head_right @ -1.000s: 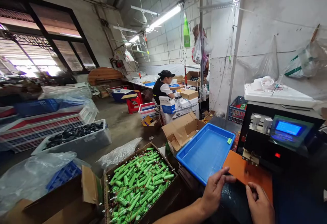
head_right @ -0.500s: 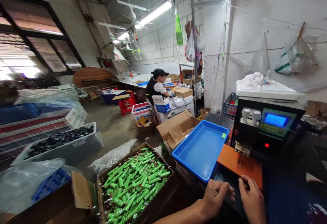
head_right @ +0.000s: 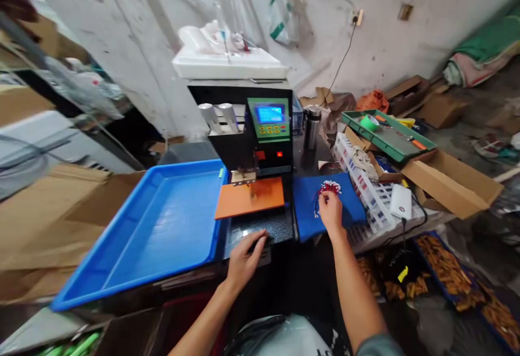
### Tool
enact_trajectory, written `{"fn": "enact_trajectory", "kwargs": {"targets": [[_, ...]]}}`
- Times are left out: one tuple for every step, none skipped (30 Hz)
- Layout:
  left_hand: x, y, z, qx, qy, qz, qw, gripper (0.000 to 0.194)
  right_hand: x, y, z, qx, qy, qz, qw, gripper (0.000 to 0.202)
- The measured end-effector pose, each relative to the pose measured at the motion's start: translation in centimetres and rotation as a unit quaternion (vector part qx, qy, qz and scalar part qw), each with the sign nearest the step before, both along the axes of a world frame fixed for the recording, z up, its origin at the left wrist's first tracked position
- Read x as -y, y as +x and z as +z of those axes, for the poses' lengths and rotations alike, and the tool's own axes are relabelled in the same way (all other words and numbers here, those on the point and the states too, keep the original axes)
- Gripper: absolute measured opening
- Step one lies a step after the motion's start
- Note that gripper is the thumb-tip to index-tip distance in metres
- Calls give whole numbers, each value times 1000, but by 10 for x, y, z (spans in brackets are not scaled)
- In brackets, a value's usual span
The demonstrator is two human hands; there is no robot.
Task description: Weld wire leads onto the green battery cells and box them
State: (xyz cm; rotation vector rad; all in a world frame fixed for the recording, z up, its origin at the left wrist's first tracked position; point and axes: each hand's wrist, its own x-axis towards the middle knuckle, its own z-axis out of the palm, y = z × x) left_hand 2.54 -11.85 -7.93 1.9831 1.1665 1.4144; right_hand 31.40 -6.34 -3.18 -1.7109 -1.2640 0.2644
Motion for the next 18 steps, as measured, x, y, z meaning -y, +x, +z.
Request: {"fn": "enact_trajectory", "kwargs": {"targets": [[-1,-1,-3,0,-3,4,1000,22,-3,11,3,12,-6,-20,1000,26],[-2,-1,-5,1,-7,6,1000,22,-5,21,6,25,-12,-35,999,23],[-2,-2,-6,1,-11,8,1000,23,-8,28,9,40,-22,-45,998,21],[-3,-2,-7,2,-15,8,1000,23,-11,34,12,53,-37,-45,997,19],[-3,-2,-7,1,-20,9,1000,23,-14,37,16,66,-55,-38,996,18],[-3,-2,-7,0,-27,10,1000,23,-18,38,19,79,-77,-26,994,18],[-3,-1,-6,0,-32,12,999,23,-22,37,21,96,-102,-12,990,18],[-3,-1,-5,-2,-35,12,999,23,-28,35,24,116,-127,1,985,18],[-2,0,-4,-4,-36,12,999,23,-34,31,27,138,-152,9,979,18],[-1,0,-4,-7,-35,10,999,23,-40,28,30,161,-179,14,970,18],[-1,0,-4,-10,-34,7,999,23,-46,25,33,184,-205,15,961,18],[-2,0,-4,-13,-34,4,999,23,-52,22,35,203,-232,15,951,18],[-3,0,-4,-14,-35,1,999,23,-57,21,38,217,-257,12,942,18],[-4,0,-5,-14,-36,-1,999,23,-60,21,41,227,-283,8,932,18],[-6,0,-6,-11,-36,-2,999,23,-63,21,43,231,-305,2,924,17],[-7,0,-6,-8,-36,-2,999,22,-66,19,46,228,-316,-4,921,16],[-7,1,-6,-5,-35,0,999,22,-69,15,48,214,-301,-2,929,14],[-6,1,-4,-2,-35,4,999,21,-74,7,50,194,-263,9,945,14]]}}
